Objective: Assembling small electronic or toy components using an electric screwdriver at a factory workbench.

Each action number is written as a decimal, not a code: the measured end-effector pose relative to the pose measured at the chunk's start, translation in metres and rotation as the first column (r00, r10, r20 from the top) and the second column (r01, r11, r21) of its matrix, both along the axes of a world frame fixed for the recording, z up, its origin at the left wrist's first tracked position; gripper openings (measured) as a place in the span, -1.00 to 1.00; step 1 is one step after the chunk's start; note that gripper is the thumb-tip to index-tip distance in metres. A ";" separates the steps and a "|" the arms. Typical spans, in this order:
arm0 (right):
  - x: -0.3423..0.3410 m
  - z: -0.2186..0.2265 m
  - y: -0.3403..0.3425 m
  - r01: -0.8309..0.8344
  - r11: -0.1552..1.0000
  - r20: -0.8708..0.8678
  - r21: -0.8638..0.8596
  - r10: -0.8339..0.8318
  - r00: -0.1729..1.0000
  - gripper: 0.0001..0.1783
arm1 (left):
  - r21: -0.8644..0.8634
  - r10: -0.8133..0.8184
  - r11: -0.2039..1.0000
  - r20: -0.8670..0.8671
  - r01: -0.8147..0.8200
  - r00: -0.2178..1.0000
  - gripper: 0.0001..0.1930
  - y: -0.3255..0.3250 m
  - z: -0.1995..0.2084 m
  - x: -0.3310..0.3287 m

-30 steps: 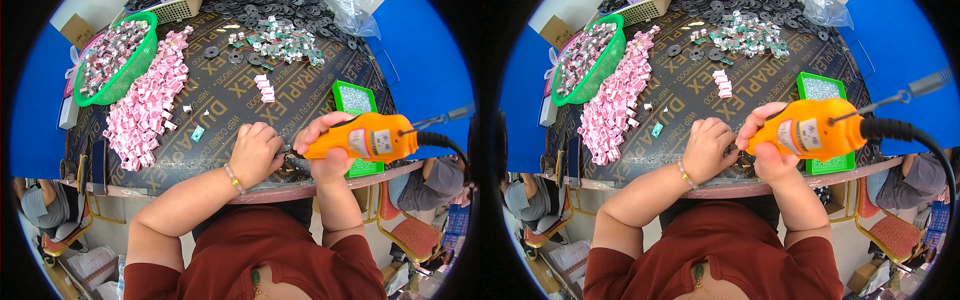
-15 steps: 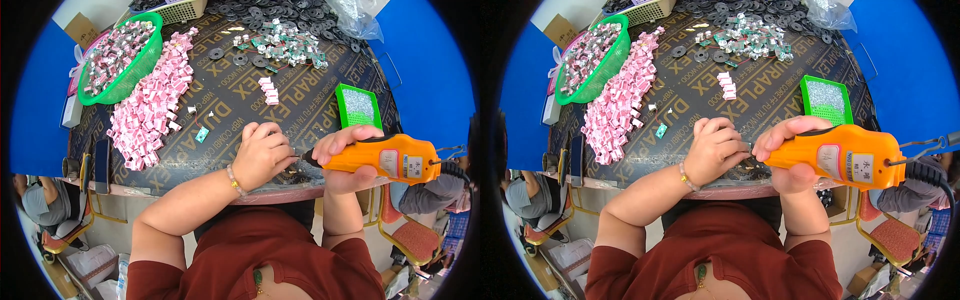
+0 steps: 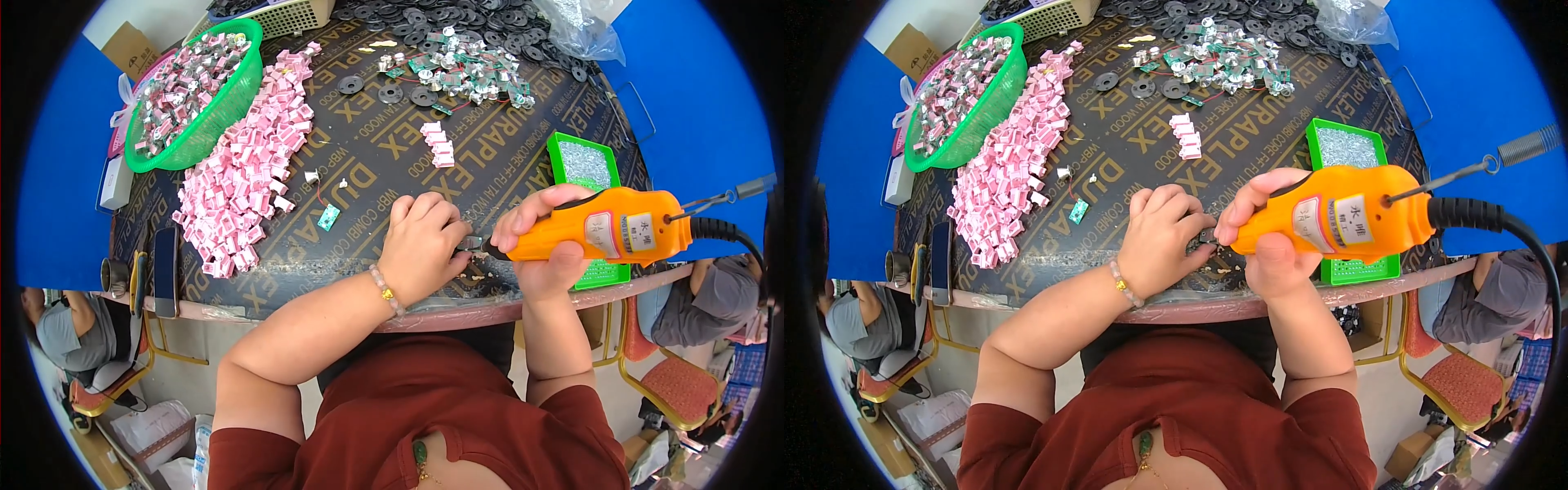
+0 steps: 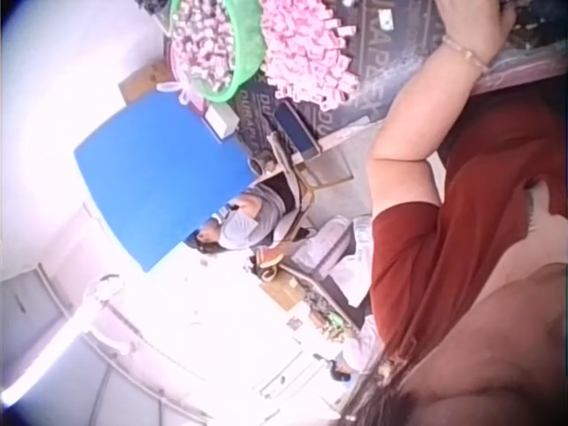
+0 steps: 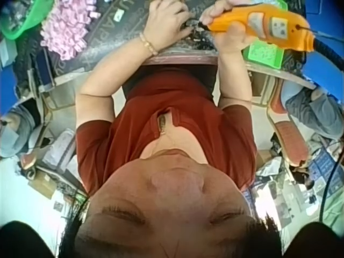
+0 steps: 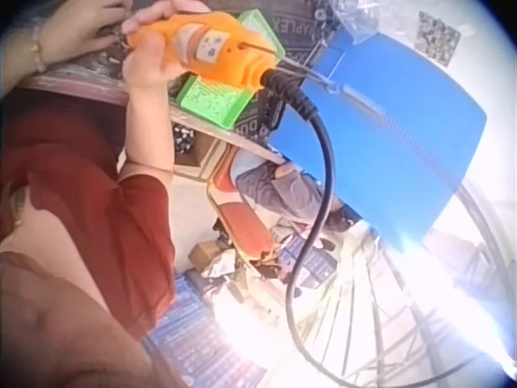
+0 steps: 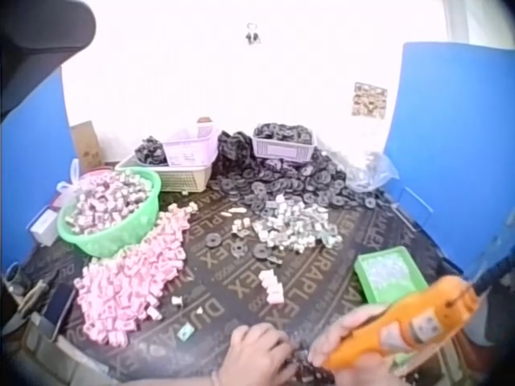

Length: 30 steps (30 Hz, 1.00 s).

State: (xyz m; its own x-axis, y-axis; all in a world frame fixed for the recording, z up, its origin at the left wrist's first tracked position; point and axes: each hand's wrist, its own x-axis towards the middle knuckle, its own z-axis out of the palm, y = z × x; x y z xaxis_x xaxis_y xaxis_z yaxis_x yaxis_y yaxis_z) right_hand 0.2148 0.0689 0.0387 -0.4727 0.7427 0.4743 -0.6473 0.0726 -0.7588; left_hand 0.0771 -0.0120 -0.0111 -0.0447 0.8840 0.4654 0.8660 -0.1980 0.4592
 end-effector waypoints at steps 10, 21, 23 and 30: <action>-0.006 -0.003 -0.002 -0.053 0.998 0.045 0.037 0.051 0.998 -0.47 | 0.025 -0.027 0.999 -0.021 0.027 0.999 -0.77 0.004 -0.003 0.002; -0.011 0.000 -0.009 -0.013 0.999 0.180 0.040 0.005 0.984 -0.41 | 0.080 -0.040 0.996 -0.103 0.049 0.994 -0.81 0.006 -0.002 0.003; -0.010 0.001 -0.007 -0.043 0.998 0.201 0.043 0.034 0.979 -0.38 | 0.064 -0.044 0.997 -0.094 0.050 0.995 -0.81 0.005 -0.001 0.002; 0.026 0.021 0.005 0.069 0.984 -0.122 0.164 -0.050 0.991 -0.19 | 0.008 0.349 0.935 -0.185 -0.354 0.919 -0.92 -0.009 0.082 -0.075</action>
State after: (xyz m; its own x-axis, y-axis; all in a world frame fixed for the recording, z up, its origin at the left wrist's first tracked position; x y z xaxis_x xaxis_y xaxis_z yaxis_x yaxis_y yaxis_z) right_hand 0.2405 0.0740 0.0595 -0.3637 0.6731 0.6439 -0.7218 0.2333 -0.6516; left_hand 0.0024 -0.0208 0.0709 -0.2721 0.8380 0.4729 0.9464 0.1440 0.2893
